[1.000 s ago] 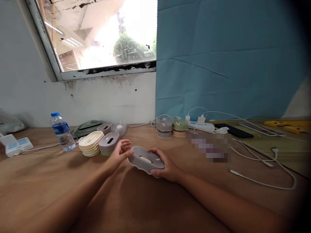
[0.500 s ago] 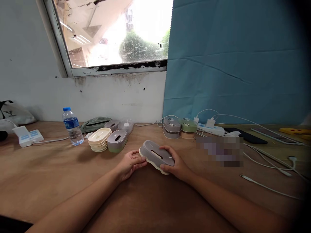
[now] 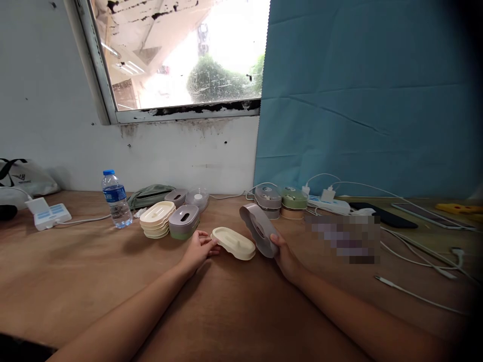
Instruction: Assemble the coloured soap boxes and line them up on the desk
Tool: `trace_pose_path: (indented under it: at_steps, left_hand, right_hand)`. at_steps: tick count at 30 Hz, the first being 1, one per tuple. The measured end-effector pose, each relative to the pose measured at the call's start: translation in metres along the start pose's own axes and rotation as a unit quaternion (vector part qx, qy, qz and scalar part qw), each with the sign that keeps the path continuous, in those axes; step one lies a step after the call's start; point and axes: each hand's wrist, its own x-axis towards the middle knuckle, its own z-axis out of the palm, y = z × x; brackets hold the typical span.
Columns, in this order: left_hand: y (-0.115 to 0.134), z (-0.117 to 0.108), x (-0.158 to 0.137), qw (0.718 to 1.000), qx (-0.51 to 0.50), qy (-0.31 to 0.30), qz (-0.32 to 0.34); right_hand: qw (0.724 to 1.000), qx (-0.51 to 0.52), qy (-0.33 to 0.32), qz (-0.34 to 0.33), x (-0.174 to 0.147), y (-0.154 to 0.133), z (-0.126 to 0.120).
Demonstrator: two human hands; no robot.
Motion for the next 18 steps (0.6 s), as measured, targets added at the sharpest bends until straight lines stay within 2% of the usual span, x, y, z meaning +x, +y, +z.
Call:
trace_pose_path:
  at_steps: [3,6,8,10,13,16,18]
  left_hand:
    - [-0.002,-0.002,0.002,0.999,0.037,0.003,0.021]
    - [0.000,-0.003,-0.003,0.981,0.162,-0.017,0.104]
    - [0.006,-0.002,-0.012,0.945,0.263,-0.017,0.196]
    - [0.016,0.000,-0.023,0.892,0.337,-0.020,0.301]
    - [0.034,0.001,-0.037,0.815,0.390,-0.086,0.420]
    - [0.044,-0.004,-0.043,0.771,0.403,-0.204,0.449]
    - [0.045,-0.008,-0.044,0.765,0.394,-0.249,0.444]
  right_hand:
    - [0.999,0.048,0.013,0.012,-0.001,-0.004,0.001]
    - [1.000,0.024,0.012,-0.001,-0.005,-0.015,0.003]
    - [1.000,-0.021,0.002,-0.019,-0.009,-0.023,0.006]
    - [0.997,-0.064,-0.017,-0.048,-0.014,-0.030,0.009]
    - [0.991,-0.076,-0.051,-0.098,-0.017,-0.035,0.011]
    - [0.987,-0.042,-0.085,-0.130,-0.017,-0.034,0.009]
    - [0.987,-0.015,-0.093,-0.131,-0.016,-0.033,0.007]
